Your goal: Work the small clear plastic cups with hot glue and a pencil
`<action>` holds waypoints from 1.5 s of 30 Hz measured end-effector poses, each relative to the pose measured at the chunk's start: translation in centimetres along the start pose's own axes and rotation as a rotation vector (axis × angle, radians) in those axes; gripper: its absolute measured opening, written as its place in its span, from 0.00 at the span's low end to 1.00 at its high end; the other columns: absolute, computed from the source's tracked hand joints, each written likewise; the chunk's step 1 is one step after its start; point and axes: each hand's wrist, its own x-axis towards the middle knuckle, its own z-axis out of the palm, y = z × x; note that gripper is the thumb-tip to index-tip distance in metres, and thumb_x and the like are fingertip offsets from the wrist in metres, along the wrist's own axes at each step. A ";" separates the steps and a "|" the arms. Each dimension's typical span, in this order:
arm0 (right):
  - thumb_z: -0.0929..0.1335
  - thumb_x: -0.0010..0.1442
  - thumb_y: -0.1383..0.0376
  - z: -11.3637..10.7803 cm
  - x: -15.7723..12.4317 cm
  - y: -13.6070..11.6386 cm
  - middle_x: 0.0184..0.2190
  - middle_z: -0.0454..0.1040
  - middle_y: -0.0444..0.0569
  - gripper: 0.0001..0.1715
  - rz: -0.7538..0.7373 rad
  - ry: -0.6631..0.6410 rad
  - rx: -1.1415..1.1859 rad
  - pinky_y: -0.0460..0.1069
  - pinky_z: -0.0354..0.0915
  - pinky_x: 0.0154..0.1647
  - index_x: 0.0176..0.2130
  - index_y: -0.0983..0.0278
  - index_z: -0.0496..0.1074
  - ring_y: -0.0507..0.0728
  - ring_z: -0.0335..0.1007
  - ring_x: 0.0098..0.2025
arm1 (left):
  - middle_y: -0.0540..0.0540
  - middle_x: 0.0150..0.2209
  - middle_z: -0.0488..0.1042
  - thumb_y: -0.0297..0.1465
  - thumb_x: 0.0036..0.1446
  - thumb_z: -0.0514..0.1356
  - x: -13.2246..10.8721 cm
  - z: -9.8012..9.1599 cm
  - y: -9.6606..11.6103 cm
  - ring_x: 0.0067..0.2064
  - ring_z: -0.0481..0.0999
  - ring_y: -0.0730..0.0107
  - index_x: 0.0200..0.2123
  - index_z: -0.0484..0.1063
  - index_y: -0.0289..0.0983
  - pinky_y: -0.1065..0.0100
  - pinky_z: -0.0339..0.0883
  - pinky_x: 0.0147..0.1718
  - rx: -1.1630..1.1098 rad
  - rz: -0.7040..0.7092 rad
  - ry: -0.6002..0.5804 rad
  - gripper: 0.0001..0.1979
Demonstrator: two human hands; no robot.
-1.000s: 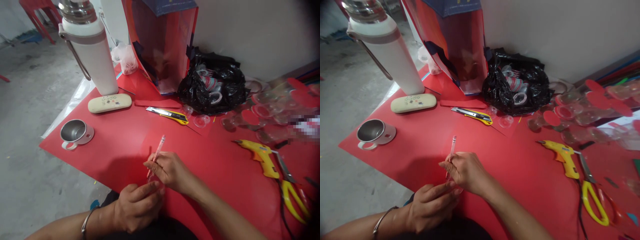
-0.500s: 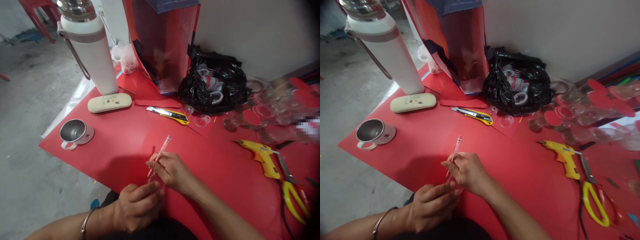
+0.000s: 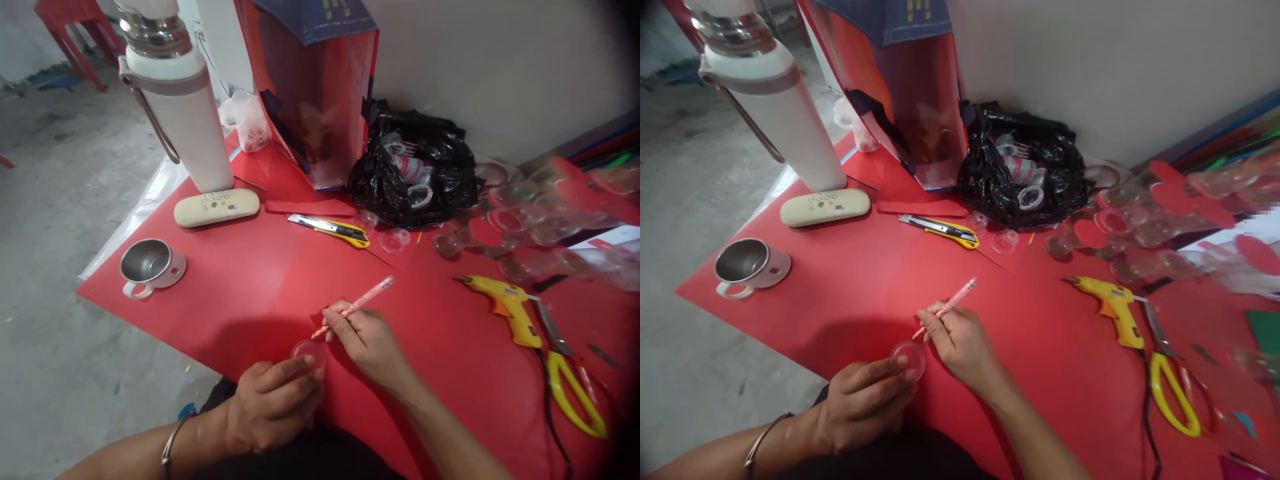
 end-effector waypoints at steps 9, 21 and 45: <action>0.59 0.73 0.57 0.5 -5.6 0.0 0.23 0.78 0.45 0.24 0.078 0.249 -0.012 0.47 0.69 0.30 0.30 0.61 0.73 0.54 0.77 0.26 | 0.43 0.38 0.81 0.25 0.66 0.53 1.3 -0.6 0.0 0.47 0.80 0.67 0.53 0.72 0.30 0.66 0.77 0.49 -0.083 -0.008 -0.051 0.15; 0.57 0.75 0.60 3.3 -9.0 -0.7 0.25 0.77 0.46 0.25 -0.152 0.334 -0.116 0.49 0.67 0.32 0.31 0.61 0.73 0.54 0.72 0.28 | 0.40 0.44 0.80 0.20 0.63 0.50 2.4 -1.9 -0.6 0.46 0.78 0.64 0.62 0.65 0.35 0.62 0.77 0.46 -0.270 -0.024 -0.174 0.24; 0.61 0.72 0.68 7.4 -7.0 -3.2 0.36 0.80 0.56 0.11 -0.565 0.394 -0.516 0.53 0.74 0.45 0.44 0.68 0.72 0.60 0.76 0.40 | 0.36 0.48 0.78 0.38 0.66 0.58 3.2 -3.2 -3.0 0.49 0.78 0.56 0.64 0.64 0.41 0.56 0.77 0.46 -0.560 0.031 -0.293 0.24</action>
